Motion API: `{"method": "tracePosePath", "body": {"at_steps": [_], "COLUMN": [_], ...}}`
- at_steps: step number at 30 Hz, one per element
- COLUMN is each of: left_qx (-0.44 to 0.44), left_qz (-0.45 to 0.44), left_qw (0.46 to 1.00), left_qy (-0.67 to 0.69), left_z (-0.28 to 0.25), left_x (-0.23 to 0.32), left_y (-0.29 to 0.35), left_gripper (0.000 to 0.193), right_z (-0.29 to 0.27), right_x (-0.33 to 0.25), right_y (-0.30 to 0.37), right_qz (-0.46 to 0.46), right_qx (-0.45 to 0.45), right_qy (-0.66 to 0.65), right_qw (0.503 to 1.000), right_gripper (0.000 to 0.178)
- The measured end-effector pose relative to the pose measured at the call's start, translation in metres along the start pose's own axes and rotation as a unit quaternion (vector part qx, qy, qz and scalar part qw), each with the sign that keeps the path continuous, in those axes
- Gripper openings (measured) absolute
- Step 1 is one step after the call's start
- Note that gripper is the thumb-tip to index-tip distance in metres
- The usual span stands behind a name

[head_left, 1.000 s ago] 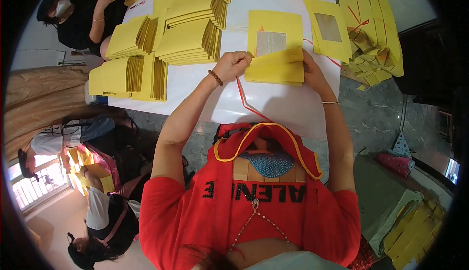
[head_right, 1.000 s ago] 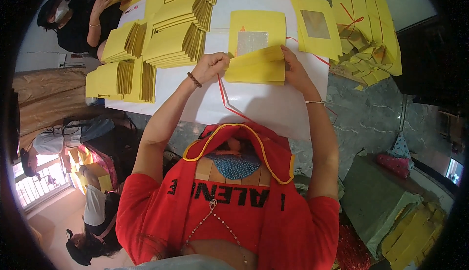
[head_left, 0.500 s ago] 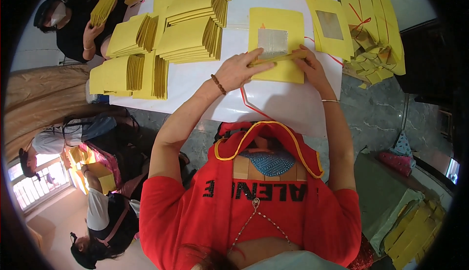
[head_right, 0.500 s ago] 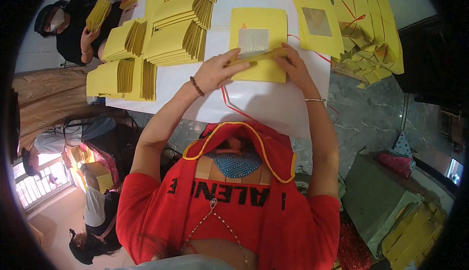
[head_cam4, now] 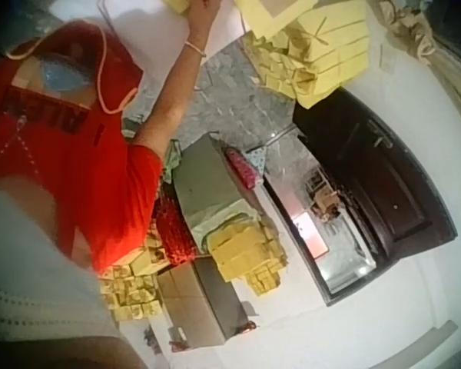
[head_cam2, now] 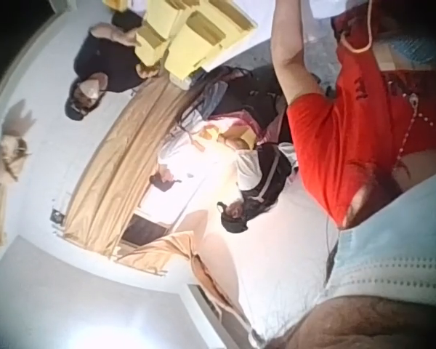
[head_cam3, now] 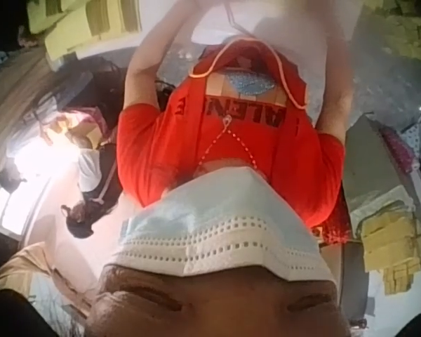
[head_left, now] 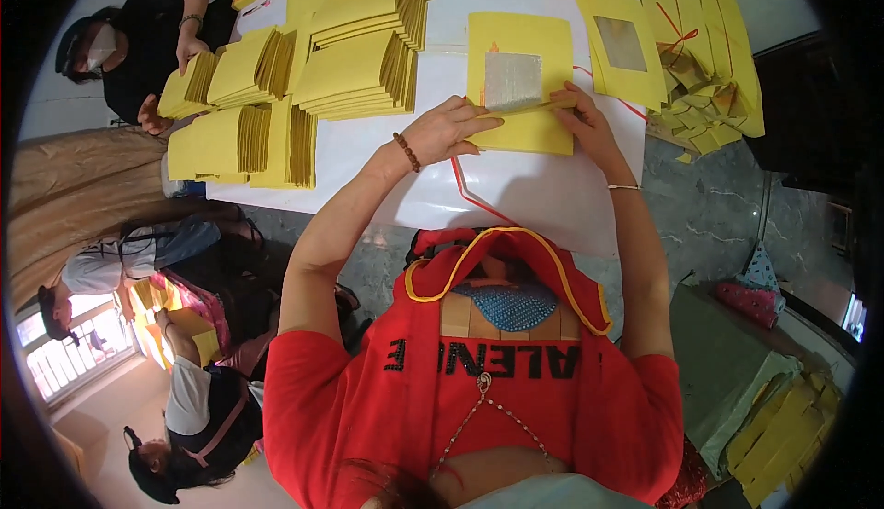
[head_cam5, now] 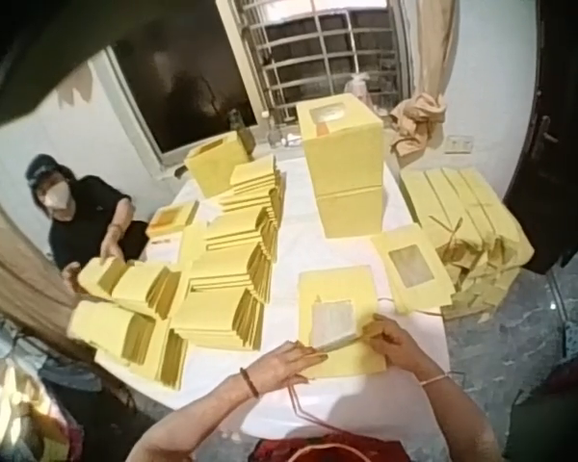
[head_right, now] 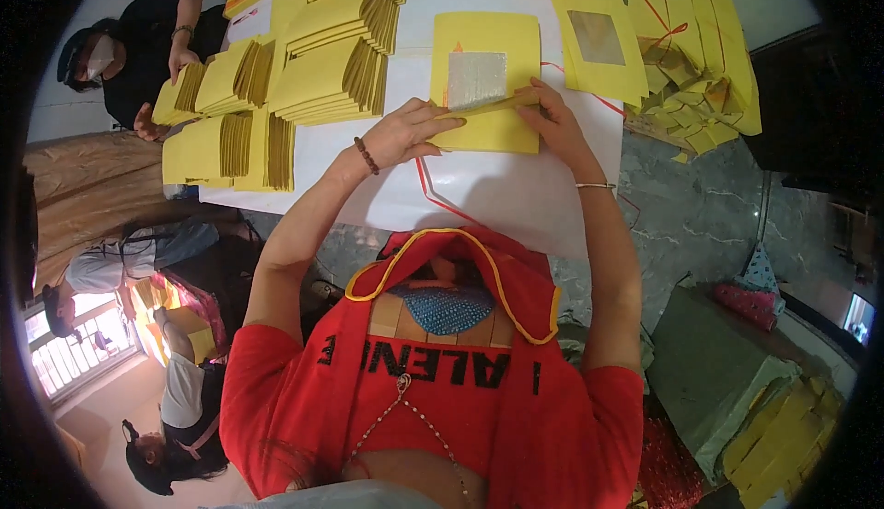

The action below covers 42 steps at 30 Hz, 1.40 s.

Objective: Folding yellow ritual paper sheets into stacks.

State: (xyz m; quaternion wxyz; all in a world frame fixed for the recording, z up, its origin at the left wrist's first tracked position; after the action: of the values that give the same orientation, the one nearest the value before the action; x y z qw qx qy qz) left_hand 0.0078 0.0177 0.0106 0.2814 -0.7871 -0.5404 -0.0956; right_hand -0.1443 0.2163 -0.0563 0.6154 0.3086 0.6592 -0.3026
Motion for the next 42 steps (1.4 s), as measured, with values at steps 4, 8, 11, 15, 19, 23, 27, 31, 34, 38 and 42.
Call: {"method": "tracePosePath", "body": {"at_steps": [4,8,11,15,19,23,27,31,34,38,42], "left_qx": [0.0,0.006,0.025,0.008,-0.016,-0.004,-0.01,-0.031,-0.012,-0.037,-0.041], "left_qz": [-0.008,-0.023,-0.028,-0.11,-0.149,-0.13,-0.127,-0.147,-0.118,-0.104,-0.09], "left_qw": [0.999,0.998,0.997,0.987,0.982,0.984,0.985,0.981,0.984,0.986,0.99], "left_qy": [0.039,0.06,0.07,0.113,0.119,0.121,0.12,0.12,0.13,0.126,0.105], "left_z": [-0.002,-0.003,-0.004,-0.011,-0.009,-0.011,-0.013,-0.013,-0.016,-0.012,-0.009], "left_x": [-0.005,-0.011,-0.016,-0.016,-0.018,-0.017,-0.016,-0.017,-0.015,-0.014,-0.013], "left_y": [-0.003,-0.005,-0.007,-0.013,-0.013,-0.011,-0.014,-0.017,-0.019,-0.021,-0.02], "left_gripper": [0.056,0.04,0.025,0.016,0.017,0.017,0.016,0.014,0.011,0.007,0.006], "right_z": [-0.001,-0.002,-0.003,-0.003,-0.005,-0.006,-0.007,-0.006,-0.005,-0.005,-0.003], "right_x": [-0.002,-0.002,-0.001,0.004,0.012,0.018,0.019,0.02,0.018,0.01,-0.004], "right_y": [0.0,-0.001,-0.001,-0.001,-0.001,-0.003,-0.004,-0.003,-0.004,-0.003,-0.001], "right_qz": [0.002,0.003,0.006,0.025,0.06,0.069,0.047,0.055,0.045,0.028,0.049], "right_qx": [-0.011,-0.008,-0.011,0.004,0.018,0.008,0.007,0.008,0.004,0.001,-0.003], "right_qy": [0.001,0.01,0.034,-0.004,-0.025,-0.016,0.005,-0.002,-0.014,0.005,-0.026], "right_qw": [1.0,1.0,0.999,1.0,0.998,0.997,0.999,0.998,0.999,1.0,0.998], "right_gripper": [0.025,0.026,0.026,0.032,0.046,0.054,0.055,0.054,0.053,0.045,0.034]}}
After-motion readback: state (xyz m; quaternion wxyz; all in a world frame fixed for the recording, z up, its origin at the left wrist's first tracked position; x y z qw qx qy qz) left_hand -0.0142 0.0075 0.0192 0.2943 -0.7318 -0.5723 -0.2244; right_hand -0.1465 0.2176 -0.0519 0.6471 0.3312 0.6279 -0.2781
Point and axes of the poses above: each hand's wrist, its own y-axis away from the middle knuckle, its own z-axis out of the palm, x = y × z, the point moved 4 cm from there along -y, towards the middle knuckle, and after that the axes turned 12 degrees about x, right-handed, at the moved point
